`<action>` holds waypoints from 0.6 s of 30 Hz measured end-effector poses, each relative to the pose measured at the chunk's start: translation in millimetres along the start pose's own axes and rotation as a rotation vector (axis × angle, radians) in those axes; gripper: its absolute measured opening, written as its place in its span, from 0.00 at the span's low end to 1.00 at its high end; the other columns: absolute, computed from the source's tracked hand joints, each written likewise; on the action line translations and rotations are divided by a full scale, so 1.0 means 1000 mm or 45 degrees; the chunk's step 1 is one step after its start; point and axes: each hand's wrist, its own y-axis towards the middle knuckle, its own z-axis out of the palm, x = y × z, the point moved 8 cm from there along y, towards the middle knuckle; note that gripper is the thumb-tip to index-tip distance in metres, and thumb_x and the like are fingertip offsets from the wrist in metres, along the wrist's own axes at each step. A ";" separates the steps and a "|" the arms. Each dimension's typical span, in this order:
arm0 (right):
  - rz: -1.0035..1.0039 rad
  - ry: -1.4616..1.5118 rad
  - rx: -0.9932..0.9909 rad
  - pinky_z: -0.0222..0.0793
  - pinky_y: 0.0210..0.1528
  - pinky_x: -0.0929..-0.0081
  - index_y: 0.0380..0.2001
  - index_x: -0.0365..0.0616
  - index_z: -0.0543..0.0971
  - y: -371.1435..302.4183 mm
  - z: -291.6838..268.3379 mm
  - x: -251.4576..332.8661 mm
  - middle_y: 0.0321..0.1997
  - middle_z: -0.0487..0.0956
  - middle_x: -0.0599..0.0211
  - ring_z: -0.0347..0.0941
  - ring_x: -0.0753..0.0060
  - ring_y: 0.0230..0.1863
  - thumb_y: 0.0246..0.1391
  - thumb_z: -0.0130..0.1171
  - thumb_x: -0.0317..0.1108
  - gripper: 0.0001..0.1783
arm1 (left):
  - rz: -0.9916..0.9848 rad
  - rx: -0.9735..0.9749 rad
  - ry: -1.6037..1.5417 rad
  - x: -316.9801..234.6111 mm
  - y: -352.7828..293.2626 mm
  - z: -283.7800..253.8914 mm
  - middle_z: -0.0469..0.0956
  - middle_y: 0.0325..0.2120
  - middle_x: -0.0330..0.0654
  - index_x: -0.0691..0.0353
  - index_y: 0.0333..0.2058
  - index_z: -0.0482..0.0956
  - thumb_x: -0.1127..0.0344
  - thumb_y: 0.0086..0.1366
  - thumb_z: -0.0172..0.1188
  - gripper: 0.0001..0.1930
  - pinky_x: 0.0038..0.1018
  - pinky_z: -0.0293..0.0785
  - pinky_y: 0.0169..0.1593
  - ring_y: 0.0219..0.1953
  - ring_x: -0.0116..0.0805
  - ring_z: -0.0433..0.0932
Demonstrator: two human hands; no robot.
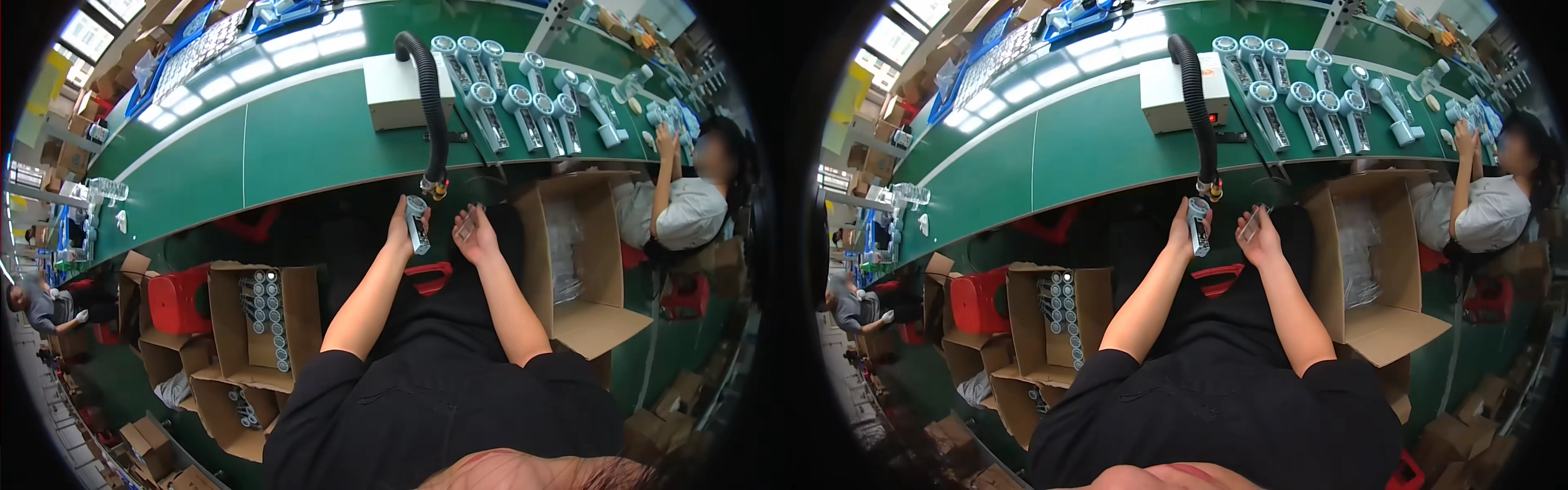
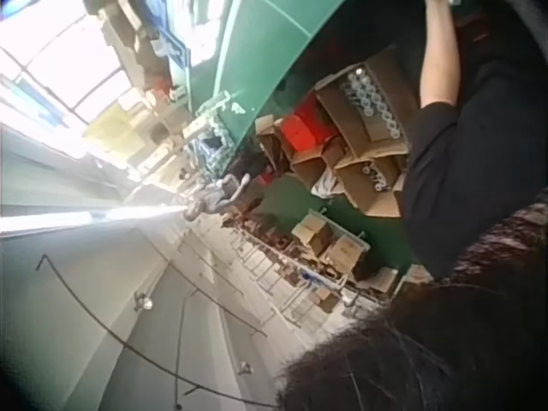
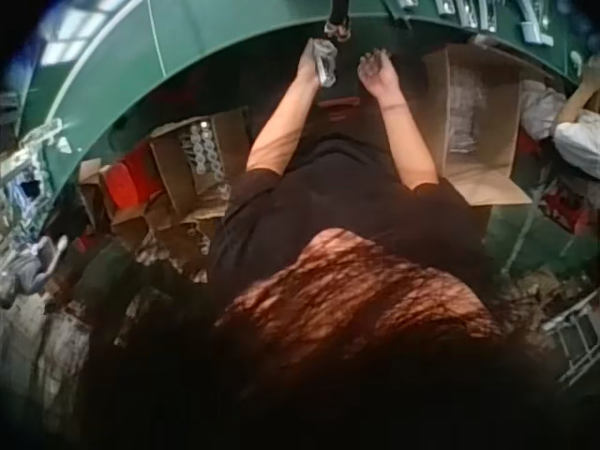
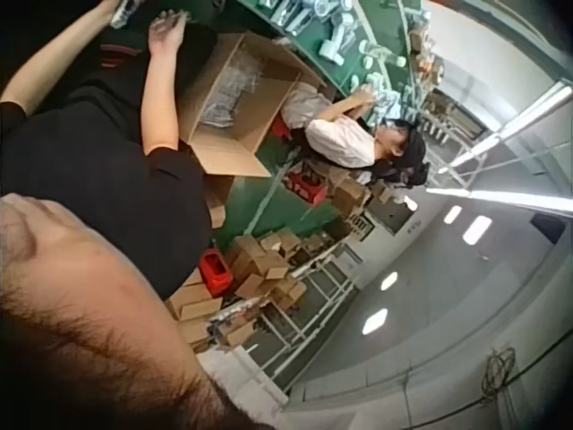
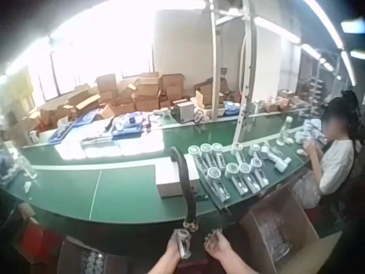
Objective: Clean, inspect, and organize small handheld electric fans at an assembly line station.
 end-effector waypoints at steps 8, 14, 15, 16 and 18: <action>0.243 0.029 -0.195 0.74 0.52 0.60 0.56 0.45 0.72 0.058 -0.028 -0.074 0.50 0.77 0.61 0.76 0.61 0.48 0.68 0.57 0.45 0.21 | 0.383 -0.391 -0.246 0.000 0.006 0.008 0.75 0.43 0.52 0.54 0.52 0.68 0.53 0.72 0.61 0.18 0.28 0.84 0.29 0.33 0.42 0.83; 0.318 0.065 -0.116 0.76 0.54 0.56 0.62 0.43 0.65 0.081 -0.029 -0.103 0.55 0.75 0.54 0.77 0.58 0.52 0.69 0.55 0.44 0.26 | 0.185 -0.103 -0.288 -0.014 -0.005 -0.014 0.79 0.46 0.49 0.54 0.48 0.75 0.50 0.71 0.61 0.17 0.28 0.84 0.37 0.43 0.46 0.84; 0.313 0.066 -0.142 0.76 0.54 0.55 0.62 0.42 0.65 0.088 -0.033 -0.103 0.56 0.75 0.53 0.77 0.56 0.52 0.70 0.53 0.45 0.26 | 0.116 0.043 -0.439 -0.020 -0.024 -0.007 0.79 0.48 0.50 0.55 0.49 0.76 0.50 0.72 0.61 0.17 0.29 0.84 0.38 0.45 0.46 0.83; 0.323 0.068 -0.169 0.77 0.55 0.53 0.62 0.40 0.65 0.090 -0.036 -0.107 0.56 0.75 0.52 0.78 0.54 0.53 0.70 0.52 0.46 0.26 | 0.056 0.173 -0.593 -0.029 -0.055 0.009 0.79 0.49 0.50 0.55 0.50 0.77 0.50 0.72 0.60 0.18 0.30 0.84 0.39 0.48 0.47 0.83; 0.359 0.073 -0.252 0.79 0.52 0.54 0.58 0.38 0.66 0.071 -0.009 -0.116 0.55 0.75 0.52 0.78 0.52 0.50 0.71 0.52 0.46 0.24 | 0.211 0.231 -0.589 -0.057 -0.108 0.023 0.79 0.52 0.49 0.57 0.54 0.77 0.49 0.73 0.58 0.21 0.30 0.83 0.40 0.53 0.46 0.82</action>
